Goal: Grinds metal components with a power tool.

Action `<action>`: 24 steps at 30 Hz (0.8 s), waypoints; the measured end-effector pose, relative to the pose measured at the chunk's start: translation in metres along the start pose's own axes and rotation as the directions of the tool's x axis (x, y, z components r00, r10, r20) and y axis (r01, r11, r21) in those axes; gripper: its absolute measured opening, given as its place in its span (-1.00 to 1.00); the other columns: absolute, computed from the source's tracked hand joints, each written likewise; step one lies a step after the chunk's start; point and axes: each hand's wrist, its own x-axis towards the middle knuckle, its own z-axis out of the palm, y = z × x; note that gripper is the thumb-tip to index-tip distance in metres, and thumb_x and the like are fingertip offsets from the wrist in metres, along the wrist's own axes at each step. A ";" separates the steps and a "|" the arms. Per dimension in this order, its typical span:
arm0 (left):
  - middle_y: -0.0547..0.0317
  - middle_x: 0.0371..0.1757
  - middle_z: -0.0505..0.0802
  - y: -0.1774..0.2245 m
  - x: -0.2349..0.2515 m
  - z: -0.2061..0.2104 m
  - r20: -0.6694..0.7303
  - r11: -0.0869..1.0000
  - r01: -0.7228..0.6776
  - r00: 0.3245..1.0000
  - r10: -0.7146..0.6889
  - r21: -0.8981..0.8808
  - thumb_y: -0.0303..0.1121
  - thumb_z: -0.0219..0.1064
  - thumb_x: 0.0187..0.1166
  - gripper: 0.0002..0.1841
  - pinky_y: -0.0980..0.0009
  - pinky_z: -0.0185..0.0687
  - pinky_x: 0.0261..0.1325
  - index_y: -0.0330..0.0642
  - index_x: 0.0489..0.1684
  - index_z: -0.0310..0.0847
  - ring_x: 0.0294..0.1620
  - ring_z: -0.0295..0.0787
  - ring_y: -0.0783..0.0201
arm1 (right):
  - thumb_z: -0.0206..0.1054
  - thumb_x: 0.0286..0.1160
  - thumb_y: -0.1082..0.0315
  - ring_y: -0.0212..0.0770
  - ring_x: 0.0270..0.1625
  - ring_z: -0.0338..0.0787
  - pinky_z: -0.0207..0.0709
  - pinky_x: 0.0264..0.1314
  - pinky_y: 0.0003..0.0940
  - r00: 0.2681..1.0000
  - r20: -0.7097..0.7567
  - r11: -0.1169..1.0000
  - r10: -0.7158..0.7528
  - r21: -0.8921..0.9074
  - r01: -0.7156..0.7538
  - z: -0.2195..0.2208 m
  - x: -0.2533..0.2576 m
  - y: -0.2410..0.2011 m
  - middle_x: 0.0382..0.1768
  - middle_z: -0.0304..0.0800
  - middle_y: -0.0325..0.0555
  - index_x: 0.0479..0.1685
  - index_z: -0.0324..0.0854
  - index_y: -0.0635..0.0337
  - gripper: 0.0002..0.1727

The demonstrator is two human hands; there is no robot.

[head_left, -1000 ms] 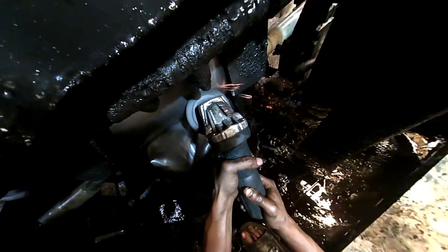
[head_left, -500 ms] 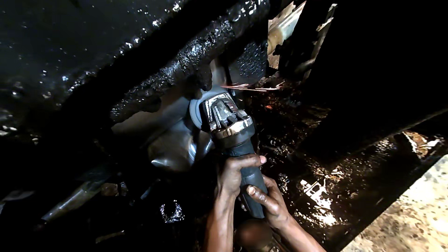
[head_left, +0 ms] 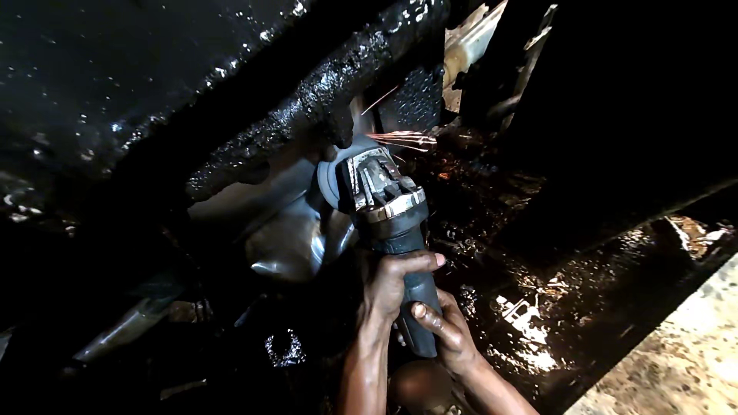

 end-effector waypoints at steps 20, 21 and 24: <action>0.08 -0.25 0.88 0.010 0.001 0.009 -0.057 0.973 -0.055 0.996 0.069 0.225 -0.34 0.67 -0.23 -0.37 0.20 0.81 -0.35 -0.09 0.03 0.68 -0.30 0.88 0.21 | 0.57 0.31 -0.18 -0.30 -0.47 0.86 0.81 -0.40 -0.35 0.998 0.045 0.975 0.045 0.218 -0.054 0.003 0.003 -0.001 -0.40 0.88 -0.14 -0.07 0.80 0.03 -0.52; 0.10 -0.25 0.88 0.011 0.001 0.009 -0.052 0.969 -0.076 0.995 0.090 0.235 -0.34 0.66 -0.22 -0.39 0.21 0.83 -0.33 -0.10 0.01 0.69 -0.28 0.88 0.22 | 0.56 0.31 -0.20 -0.31 -0.47 0.85 0.81 -0.39 -0.36 0.998 0.043 0.975 0.046 0.214 -0.054 0.003 0.003 -0.001 -0.40 0.88 -0.16 -0.08 0.79 0.02 -0.51; 0.13 -0.23 0.88 0.012 0.000 0.011 -0.035 0.967 -0.093 0.994 0.104 0.239 -0.39 0.65 -0.21 -0.40 0.24 0.83 -0.28 -0.12 0.02 0.67 -0.24 0.88 0.26 | 0.55 0.32 -0.19 -0.33 -0.45 0.86 0.81 -0.36 -0.36 0.998 0.040 0.971 0.047 0.231 -0.055 0.004 0.002 0.000 -0.39 0.88 -0.18 -0.07 0.80 -0.02 -0.54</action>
